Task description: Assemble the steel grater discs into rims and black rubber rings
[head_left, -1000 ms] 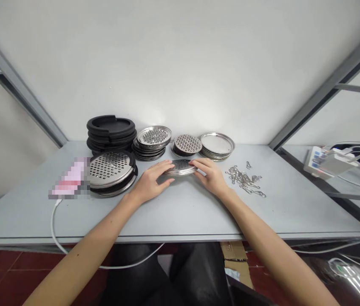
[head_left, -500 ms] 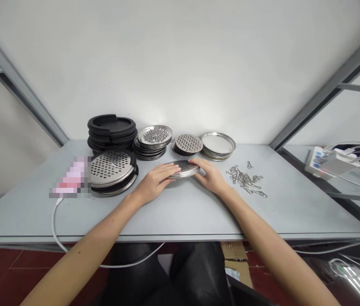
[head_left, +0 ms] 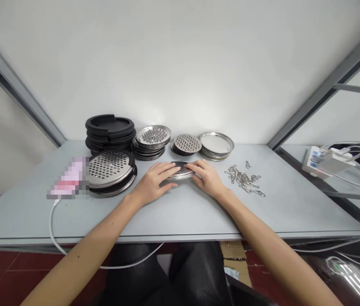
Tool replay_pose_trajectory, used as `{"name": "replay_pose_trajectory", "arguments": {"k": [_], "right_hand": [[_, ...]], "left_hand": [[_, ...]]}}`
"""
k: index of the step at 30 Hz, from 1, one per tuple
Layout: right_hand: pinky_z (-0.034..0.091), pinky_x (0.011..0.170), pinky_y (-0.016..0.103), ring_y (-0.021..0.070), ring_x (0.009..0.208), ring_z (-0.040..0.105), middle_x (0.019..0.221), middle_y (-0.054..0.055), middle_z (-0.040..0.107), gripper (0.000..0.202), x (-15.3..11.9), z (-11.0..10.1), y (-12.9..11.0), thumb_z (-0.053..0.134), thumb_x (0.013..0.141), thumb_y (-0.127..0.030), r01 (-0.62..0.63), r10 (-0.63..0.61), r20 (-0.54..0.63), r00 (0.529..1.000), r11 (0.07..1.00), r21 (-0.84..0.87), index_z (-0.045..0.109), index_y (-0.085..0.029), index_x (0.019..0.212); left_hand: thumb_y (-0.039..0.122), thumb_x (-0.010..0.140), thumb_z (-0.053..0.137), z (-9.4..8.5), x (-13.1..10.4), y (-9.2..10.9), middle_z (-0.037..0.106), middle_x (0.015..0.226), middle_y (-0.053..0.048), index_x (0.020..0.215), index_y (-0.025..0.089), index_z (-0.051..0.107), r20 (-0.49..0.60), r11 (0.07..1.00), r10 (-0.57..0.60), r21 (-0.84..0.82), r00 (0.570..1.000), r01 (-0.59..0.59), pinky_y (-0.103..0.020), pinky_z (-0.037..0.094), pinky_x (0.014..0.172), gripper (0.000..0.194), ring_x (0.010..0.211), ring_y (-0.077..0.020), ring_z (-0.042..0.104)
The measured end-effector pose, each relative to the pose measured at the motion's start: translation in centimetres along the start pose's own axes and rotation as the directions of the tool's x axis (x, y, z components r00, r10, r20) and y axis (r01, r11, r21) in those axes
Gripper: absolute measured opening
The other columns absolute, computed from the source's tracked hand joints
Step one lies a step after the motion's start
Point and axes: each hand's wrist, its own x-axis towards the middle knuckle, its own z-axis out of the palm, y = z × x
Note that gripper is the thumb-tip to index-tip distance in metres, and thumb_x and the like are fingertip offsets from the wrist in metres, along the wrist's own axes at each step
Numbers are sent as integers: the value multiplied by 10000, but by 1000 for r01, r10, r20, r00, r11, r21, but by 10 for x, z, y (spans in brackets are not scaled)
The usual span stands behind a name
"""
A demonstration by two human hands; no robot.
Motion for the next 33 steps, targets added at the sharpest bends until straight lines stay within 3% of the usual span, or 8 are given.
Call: {"name": "replay_pose_trajectory", "arguments": {"k": [7,12,15,18,33], "right_hand": [[528,829,434,254,943,592,1059,114,659,316,-1,-1,1,536,918,-245,-26,27,-28,999,999,41,629,-222,1219],[439,1055,505,297,1236,534,1336,142,575,506,1,-7,-3,636,867,-436,-80,79,11,997,960,267,556,-218,1316],[379,1122,506,280,1333,471,1429,132,517,524,1,-8,-5,570,913,-431,-120,94,88,992,926,357,487,-230,1390],[388,1118,500,273,1321,492,1390,119,561,475,0,-8,-4,552,927,-424,-132,92,121,988,913,387,520,-241,1365],[498,1026,444,275,1168,625,1246,123,669,439,1,-8,-5,613,885,-463,-123,107,66,992,929,348,640,-217,1247]], "left_hand": [[271,944,568,2,2,0,634,1305,-82,1338,256,556,3,999,43,6,999,-43,-468,428,1065,394,1243,-241,563],[264,960,539,0,2,-2,636,1294,-92,1336,235,550,-14,997,48,-59,999,-49,-456,447,1053,377,1243,-234,558],[264,960,537,-2,1,-3,639,1287,-90,1330,237,554,-12,993,49,-104,999,-50,-445,444,1059,371,1251,-229,551],[270,962,533,-3,1,-1,643,1280,-91,1322,236,560,-1,992,39,-121,999,-39,-447,438,1064,363,1246,-232,555],[289,970,514,-3,1,-3,623,1310,-83,1317,224,560,21,995,-11,-103,1000,13,-455,405,1105,356,1291,-230,512]]}}
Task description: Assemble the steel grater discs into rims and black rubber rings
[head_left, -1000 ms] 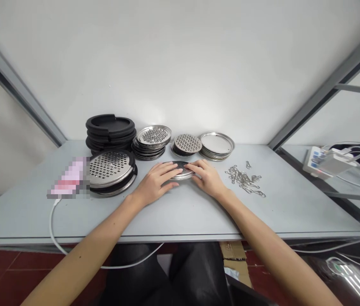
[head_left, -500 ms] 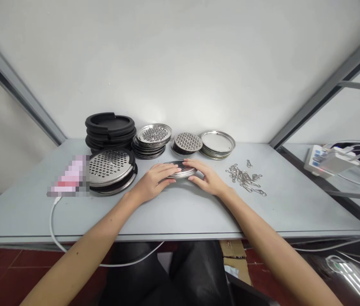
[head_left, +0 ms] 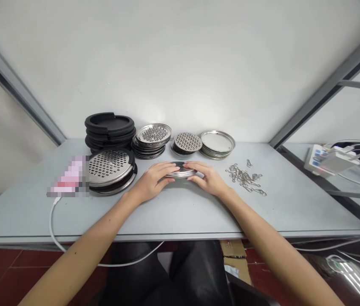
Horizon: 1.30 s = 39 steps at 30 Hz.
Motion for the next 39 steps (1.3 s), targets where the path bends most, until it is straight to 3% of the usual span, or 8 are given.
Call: {"name": "replay_pose_trajectory", "arguments": {"k": [5,9,12,18,24,29,33,39], "right_hand": [[474,1056,482,300,1230,586,1283,139,649,474,0,-4,4,653,861,-446,22,-21,36,999,999,-49,631,-215,1274],[447,1083,508,309,1283,539,1336,148,610,501,-2,-2,7,656,862,-421,30,-23,81,996,995,-93,602,-213,1314],[429,1098,517,314,1308,513,1362,158,586,510,-3,1,10,660,858,-394,34,-22,104,994,993,-115,593,-197,1324],[461,1057,512,325,1249,559,1309,170,618,592,-4,0,9,752,740,-436,47,-28,143,989,990,-134,635,-178,1259],[474,1034,498,310,1217,569,1277,155,626,552,-3,-2,6,721,765,-504,21,-5,166,986,995,-99,652,-198,1219],[430,1070,535,331,1276,518,1381,171,538,615,-3,1,8,678,806,-516,-81,95,133,987,991,-109,568,-191,1316],[371,1128,533,339,1347,454,1450,208,472,706,-3,5,10,612,853,-522,-149,170,150,974,979,-141,460,-120,1413],[371,1132,529,361,1350,452,1433,239,486,764,-1,6,12,637,816,-564,-129,165,183,969,972,-194,500,-68,1381]], "left_hand": [[336,952,546,2,0,-1,580,1371,-82,1345,229,542,68,998,-47,36,997,45,-482,347,1147,407,1354,-244,447],[456,911,585,4,-3,-3,447,1491,-114,1387,224,509,125,985,-145,116,982,130,-527,292,1169,535,1434,-296,319],[477,927,548,6,-4,-5,435,1500,-116,1402,225,496,147,970,-203,162,968,179,-530,295,1167,540,1440,-299,307],[479,891,607,7,-6,-8,406,1520,-110,1409,263,490,214,965,-185,225,959,136,-550,272,1169,574,1445,-312,293],[457,852,660,8,-8,-7,411,1512,-131,1375,244,530,229,965,-175,232,957,121,-578,264,1162,579,1443,-345,282],[490,832,665,10,-8,-5,368,1526,-166,1391,192,497,152,963,-220,189,964,190,-555,283,1164,655,1446,-350,270],[491,931,505,11,-8,-9,350,1529,-199,1431,135,420,105,927,-341,203,934,316,-537,275,1172,619,1443,-330,287],[576,872,559,9,-8,-10,281,1557,-225,1466,93,340,186,900,-406,251,895,356,-518,236,1188,796,1461,-341,236]]}}
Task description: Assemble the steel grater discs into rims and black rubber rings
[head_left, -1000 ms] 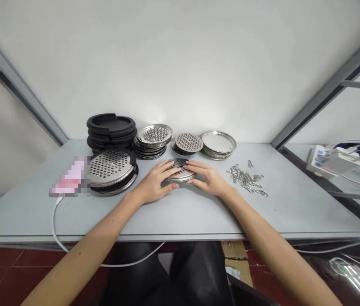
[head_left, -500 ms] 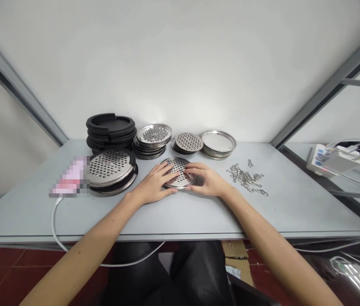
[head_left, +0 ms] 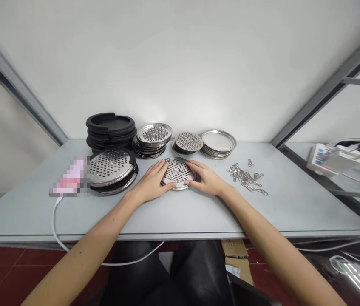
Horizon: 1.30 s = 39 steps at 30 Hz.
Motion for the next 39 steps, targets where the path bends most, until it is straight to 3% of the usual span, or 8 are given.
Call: {"name": "replay_pose_trajectory", "arguments": {"k": [6,13,20,26,30,34,39], "right_hand": [[404,1096,546,362,1299,505,1400,214,525,742,1,1,-1,676,781,-567,-9,9,-15,1000,1000,12,525,-126,1357],[373,1111,561,380,1376,407,1461,224,447,947,-3,4,-1,733,687,-632,-9,11,-20,1000,997,77,402,-153,1434],[348,1126,559,373,1402,370,1479,242,422,909,-1,-2,-4,732,711,-598,-12,18,-50,999,993,117,409,-139,1426],[346,1127,562,373,1410,356,1509,220,387,905,-3,-4,-6,724,717,-608,-34,41,-58,997,992,119,403,-168,1439],[383,1099,567,386,1369,416,1453,224,460,899,-2,-3,-5,734,694,-622,1,3,-49,999,997,77,447,-156,1407],[412,1075,567,388,1320,476,1414,229,499,878,-2,0,-3,733,683,-637,18,-16,-50,999,1000,24,490,-147,1369],[418,1063,574,401,1306,487,1404,259,499,892,-2,2,-2,728,672,-656,-4,3,-36,999,1000,-16,516,-104,1339]], "left_hand": [[607,848,572,-2,0,1,267,1564,-219,1459,104,370,35,999,-40,-25,999,40,-519,250,1180,817,1461,-350,233],[649,737,681,1,-2,0,272,1566,-203,1443,148,416,-18,998,-11,-57,1000,10,-546,285,1162,906,1444,-384,263],[554,766,707,-2,0,4,384,1510,-175,1385,179,471,-115,993,75,-85,990,-86,-507,349,1142,762,1394,-330,379],[522,762,725,-3,1,4,413,1493,-170,1351,183,506,-176,990,107,-77,979,-122,-518,340,1147,714,1389,-330,386],[576,752,711,-2,0,2,369,1523,-180,1386,186,481,-103,995,76,-63,992,-83,-532,343,1138,779,1403,-349,362],[632,802,624,2,-2,2,262,1574,-193,1452,169,407,-10,999,35,-17,999,-35,-573,247,1165,827,1461,-380,213],[516,971,394,3,-2,8,225,1590,-177,1480,164,363,49,998,17,60,999,-20,-567,183,1177,619,1484,-344,135]]}}
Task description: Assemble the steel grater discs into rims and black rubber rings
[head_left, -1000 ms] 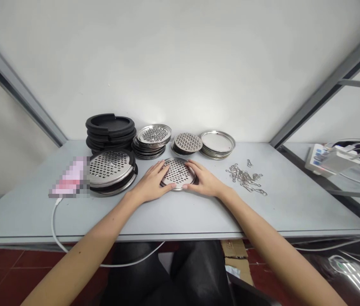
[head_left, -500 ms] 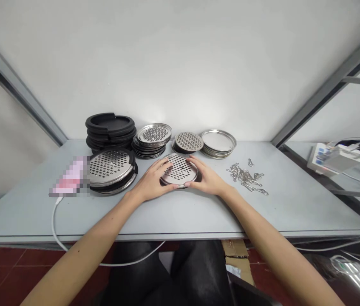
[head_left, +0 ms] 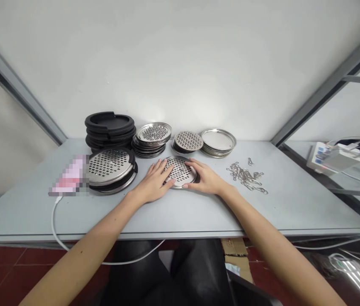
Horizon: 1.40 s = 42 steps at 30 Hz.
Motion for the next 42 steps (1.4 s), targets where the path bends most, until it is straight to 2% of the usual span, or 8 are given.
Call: {"name": "replay_pose_trajectory", "arguments": {"k": [7,12,19,25,30,33,37,42], "right_hand": [[408,1073,561,404,1299,480,1348,265,538,843,2,2,-1,693,714,-649,12,-12,-1,1000,998,-54,543,-68,1306],[427,1058,541,338,1269,519,1362,206,546,450,2,0,-2,540,906,-458,12,-17,-109,994,999,-50,624,-135,1207],[494,1015,453,267,1146,635,1212,159,680,356,2,-4,12,429,918,-155,43,-47,-109,993,998,-40,644,-133,1200],[489,1029,435,268,1178,628,1228,129,685,476,-3,-13,31,417,799,0,-56,50,-92,994,996,-64,681,-148,1165],[505,999,417,261,1130,651,1212,124,692,434,-4,-19,32,416,819,-18,-126,120,-91,989,990,-64,694,-140,1129],[495,1008,396,249,1128,649,1204,121,695,409,-3,-18,29,424,832,-27,-129,122,-99,988,989,-68,693,-141,1117],[492,1008,380,236,1121,649,1195,116,697,375,-2,-16,27,432,855,-50,-124,118,-111,987,991,-49,690,-144,1110],[501,989,403,242,1107,652,1188,118,699,333,-3,-16,28,445,888,-96,-105,102,-123,987,994,-21,683,-157,1112]], "left_hand": [[534,957,420,-4,1,-2,213,1592,-178,1485,171,357,33,999,0,43,999,-1,-531,195,1176,644,1480,-341,162],[568,968,371,-2,4,0,199,1600,-159,1499,195,333,53,997,49,49,997,-51,-525,176,1180,650,1487,-326,142],[548,980,356,6,18,29,160,1606,-157,1523,193,274,131,994,21,106,991,-35,-501,165,1190,654,1492,-318,112],[449,991,382,-57,10,50,306,1566,-154,1432,154,435,-24,978,133,166,991,-127,-450,224,1190,533,1462,-266,262],[438,975,391,-159,7,-4,561,1367,-115,1311,164,557,-293,952,129,305,947,-35,-421,355,1116,464,1287,-250,496],[571,893,479,-199,5,-58,604,1300,-121,1298,163,562,-261,927,72,374,963,32,-425,418,1045,581,1194,-282,555],[760,801,472,-224,-5,-109,666,1217,-115,1281,131,577,-136,910,-54,401,989,105,-423,491,921,799,1013,-260,621],[839,760,418,-231,-13,-131,733,1048,-90,1124,141,676,-116,902,-87,413,989,127,-411,517,831,828,824,-199,626]]}}
